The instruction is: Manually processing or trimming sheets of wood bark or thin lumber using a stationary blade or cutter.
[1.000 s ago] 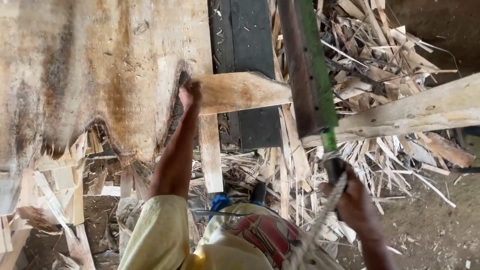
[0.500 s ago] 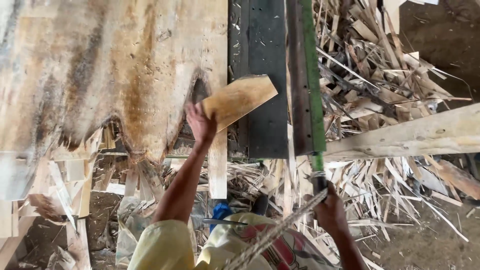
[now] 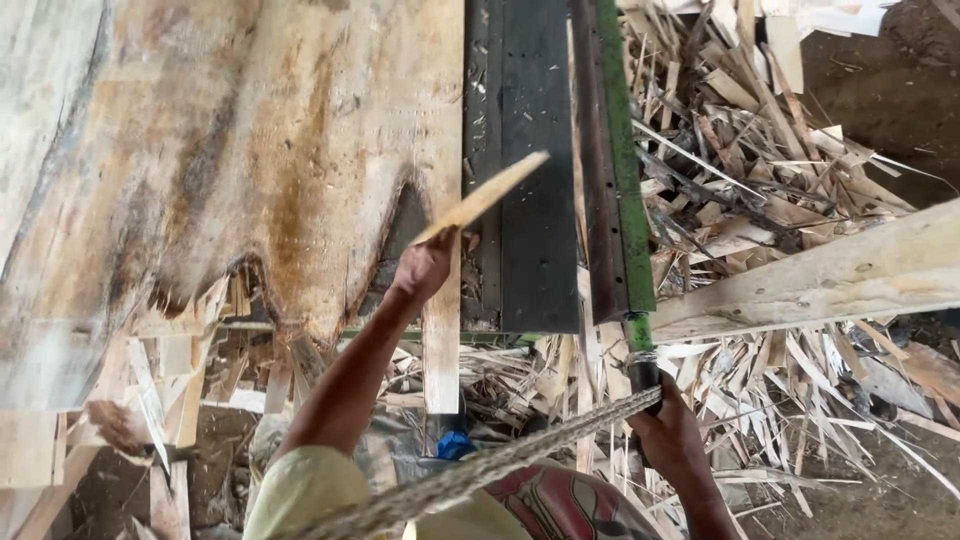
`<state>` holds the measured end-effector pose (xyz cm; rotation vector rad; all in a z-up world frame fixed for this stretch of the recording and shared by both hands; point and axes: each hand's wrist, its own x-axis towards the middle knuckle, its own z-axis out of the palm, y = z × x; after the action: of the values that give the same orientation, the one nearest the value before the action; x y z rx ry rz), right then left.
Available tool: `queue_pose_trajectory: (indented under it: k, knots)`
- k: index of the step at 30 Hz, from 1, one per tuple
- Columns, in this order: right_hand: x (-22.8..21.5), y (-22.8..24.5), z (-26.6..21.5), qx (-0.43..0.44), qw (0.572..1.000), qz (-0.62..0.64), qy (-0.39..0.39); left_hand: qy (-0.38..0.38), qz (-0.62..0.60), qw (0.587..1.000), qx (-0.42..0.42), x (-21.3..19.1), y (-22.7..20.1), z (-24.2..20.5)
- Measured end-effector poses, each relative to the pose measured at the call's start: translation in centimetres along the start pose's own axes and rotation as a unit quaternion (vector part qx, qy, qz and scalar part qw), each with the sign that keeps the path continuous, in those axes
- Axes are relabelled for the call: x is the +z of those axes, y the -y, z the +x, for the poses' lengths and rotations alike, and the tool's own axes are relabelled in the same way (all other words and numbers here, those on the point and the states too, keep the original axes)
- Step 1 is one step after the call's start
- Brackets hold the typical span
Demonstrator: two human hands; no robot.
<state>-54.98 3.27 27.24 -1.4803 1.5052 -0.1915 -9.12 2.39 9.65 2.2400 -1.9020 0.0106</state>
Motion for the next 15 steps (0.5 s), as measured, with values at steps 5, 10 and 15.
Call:
queue_pose_trajectory:
  k: [5,10,15]
  knots:
    - [-0.6,0.8,-1.1,-0.004,1.000,0.010,-0.003,-0.016,-0.322,0.916,-0.238,1.1,-3.1,2.7]
    - [-0.9,0.5,-1.2,-0.023,0.999,0.032,-0.006,-0.143,-0.621,0.700,-0.322,13.9,-7.2,5.6]
    - [0.5,-1.2,-0.2,-0.015,1.000,-0.009,-0.017,-0.092,-0.485,0.803,-0.335,8.9,-11.5,5.1]
